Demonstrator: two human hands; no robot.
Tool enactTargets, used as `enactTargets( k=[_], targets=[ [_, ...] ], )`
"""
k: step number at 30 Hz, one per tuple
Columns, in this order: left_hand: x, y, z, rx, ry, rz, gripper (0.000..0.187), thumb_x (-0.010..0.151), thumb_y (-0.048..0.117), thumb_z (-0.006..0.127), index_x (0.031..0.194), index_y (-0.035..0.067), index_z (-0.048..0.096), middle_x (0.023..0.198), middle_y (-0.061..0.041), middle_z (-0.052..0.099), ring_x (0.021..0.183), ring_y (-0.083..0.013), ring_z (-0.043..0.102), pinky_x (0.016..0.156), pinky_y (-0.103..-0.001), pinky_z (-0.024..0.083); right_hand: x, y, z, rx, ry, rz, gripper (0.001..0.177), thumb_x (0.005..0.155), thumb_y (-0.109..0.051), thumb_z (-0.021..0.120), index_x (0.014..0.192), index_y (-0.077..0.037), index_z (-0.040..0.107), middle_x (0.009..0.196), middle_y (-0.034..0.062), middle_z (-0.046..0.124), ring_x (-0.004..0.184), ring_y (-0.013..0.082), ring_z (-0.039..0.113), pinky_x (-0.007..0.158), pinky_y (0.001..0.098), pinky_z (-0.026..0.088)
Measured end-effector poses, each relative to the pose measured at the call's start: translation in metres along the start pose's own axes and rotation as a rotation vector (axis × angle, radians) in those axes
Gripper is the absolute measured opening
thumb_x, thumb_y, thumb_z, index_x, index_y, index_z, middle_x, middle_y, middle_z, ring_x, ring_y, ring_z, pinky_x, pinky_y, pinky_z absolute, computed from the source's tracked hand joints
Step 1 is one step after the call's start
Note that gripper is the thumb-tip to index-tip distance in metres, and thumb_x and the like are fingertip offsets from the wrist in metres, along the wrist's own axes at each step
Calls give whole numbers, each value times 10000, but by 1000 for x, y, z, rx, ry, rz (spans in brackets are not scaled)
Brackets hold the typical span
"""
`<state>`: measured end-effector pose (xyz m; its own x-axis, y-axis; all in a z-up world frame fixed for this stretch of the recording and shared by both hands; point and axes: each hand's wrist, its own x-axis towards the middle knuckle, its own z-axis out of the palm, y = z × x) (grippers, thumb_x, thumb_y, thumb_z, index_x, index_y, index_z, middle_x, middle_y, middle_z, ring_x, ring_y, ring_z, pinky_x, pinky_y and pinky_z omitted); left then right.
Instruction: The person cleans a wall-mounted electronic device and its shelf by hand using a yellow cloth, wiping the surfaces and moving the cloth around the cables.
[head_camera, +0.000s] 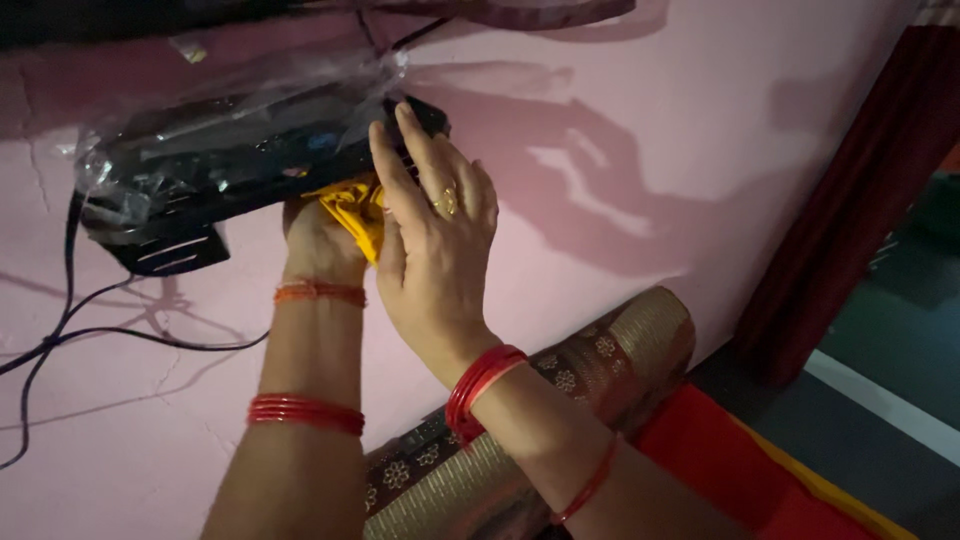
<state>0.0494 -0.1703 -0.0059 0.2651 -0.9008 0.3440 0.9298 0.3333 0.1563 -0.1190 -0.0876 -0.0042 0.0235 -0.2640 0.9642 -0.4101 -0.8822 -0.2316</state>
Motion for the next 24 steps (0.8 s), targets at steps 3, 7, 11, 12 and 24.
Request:
enactTargets(
  k=[3,7,11,12,24],
  targets=[
    [12,-1,5,66,123,90,545,906,415,432,1252,45,634,1282,-188,663,1155,-408,636,981,-561,541,-3,6,-1,23,9,16,621,1036,-4,556,1623,-111,385,1650,62,389,1497,304,461,1280,437,350],
    [-11,-17,15,527,169,395,268,947,176,578,1171,40,634,1167,-132,705,1018,-303,708,878,-449,613,-3,8,3,227,8,94,595,1071,-23,563,1626,-72,354,1698,121,364,1520,348,478,1245,398,471],
    [-51,-42,18,987,146,681,124,945,12,609,1005,-51,698,998,-133,726,835,-182,692,738,-317,592,-2,12,1,239,4,126,607,1021,18,563,1596,-97,407,1669,99,423,1499,310,512,1196,353,521],
    [-60,-48,17,1092,118,745,115,943,-9,604,971,-61,702,961,-130,729,804,-153,681,724,-290,582,-1,13,0,252,-6,138,620,996,38,559,1584,-101,420,1659,98,435,1503,306,517,1181,345,528],
    [-51,-51,4,1375,99,970,132,945,-49,625,1039,-89,708,1060,-89,663,901,-141,662,788,-275,546,1,18,-5,312,-23,94,665,984,36,640,1592,-107,413,1656,98,436,1529,301,493,1217,353,509]
  ],
)
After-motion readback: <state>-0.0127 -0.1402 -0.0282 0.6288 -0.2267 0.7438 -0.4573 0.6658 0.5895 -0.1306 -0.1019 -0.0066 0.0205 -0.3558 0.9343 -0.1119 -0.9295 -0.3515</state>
